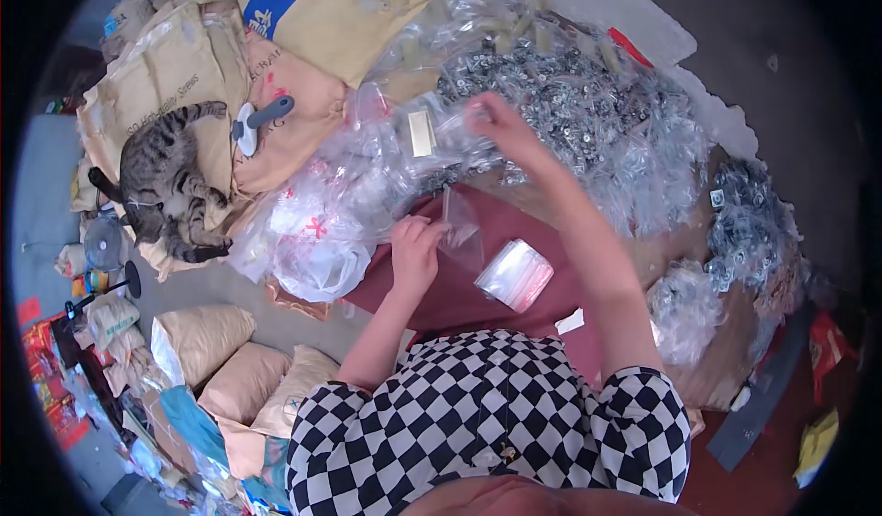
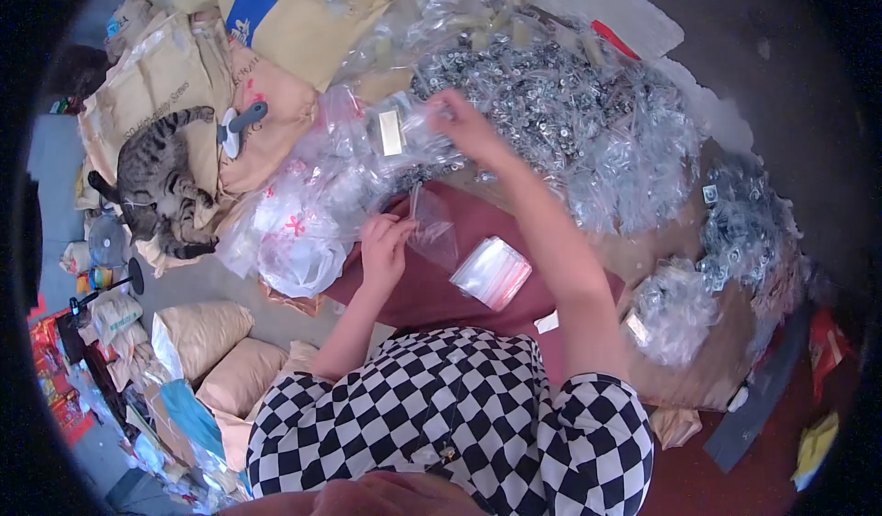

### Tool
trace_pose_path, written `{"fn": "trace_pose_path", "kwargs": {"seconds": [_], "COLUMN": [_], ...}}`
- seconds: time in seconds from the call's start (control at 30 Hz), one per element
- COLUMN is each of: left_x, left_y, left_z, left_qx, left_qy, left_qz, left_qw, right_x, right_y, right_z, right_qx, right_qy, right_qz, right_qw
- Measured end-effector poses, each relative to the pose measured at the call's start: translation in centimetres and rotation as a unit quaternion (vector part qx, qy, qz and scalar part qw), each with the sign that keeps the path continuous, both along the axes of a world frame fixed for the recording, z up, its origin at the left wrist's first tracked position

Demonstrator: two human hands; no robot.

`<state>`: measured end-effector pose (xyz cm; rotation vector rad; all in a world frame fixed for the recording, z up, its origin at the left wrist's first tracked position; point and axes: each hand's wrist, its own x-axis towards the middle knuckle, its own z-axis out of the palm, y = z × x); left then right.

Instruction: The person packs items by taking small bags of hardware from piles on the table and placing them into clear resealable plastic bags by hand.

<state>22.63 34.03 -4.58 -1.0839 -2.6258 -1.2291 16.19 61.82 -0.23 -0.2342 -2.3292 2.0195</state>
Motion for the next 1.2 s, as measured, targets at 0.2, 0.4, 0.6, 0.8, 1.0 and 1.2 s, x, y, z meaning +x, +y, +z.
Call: {"fn": "trace_pose_path", "kwargs": {"seconds": [0.2,0.4,0.6,0.8,1.0,1.2], "left_x": [2.5,3.6,1.8,0.9,2.4,5.7], "left_y": [-2.2,-3.8,-2.2,1.4,0.2,0.1], "left_z": [1.1,-1.1,-1.1,1.1,3.1,5.8], "left_qx": [-0.116,-0.004,-0.020,-0.036,0.029,0.001], "left_qy": [-0.274,-0.214,-0.211,-0.179,-0.102,-0.045], "left_qz": [-0.030,0.008,0.014,-0.138,-0.193,-0.268], "left_qw": [0.954,0.977,0.977,0.974,0.975,0.962], "right_x": [-5.7,-1.4,9.6,15.9,20.8,22.1], "right_y": [-6.4,-3.3,-0.9,-4.7,-6.0,-8.8], "right_z": [-3.6,-5.4,-2.1,-0.2,4.0,5.6], "right_qx": [0.281,0.273,0.072,0.039,0.506,0.532], "right_qy": [-0.085,-0.061,-0.047,-0.003,0.009,0.076], "right_qz": [0.078,0.047,-0.086,-0.200,-0.011,0.128], "right_qw": [0.953,0.959,0.993,0.979,0.862,0.834]}}
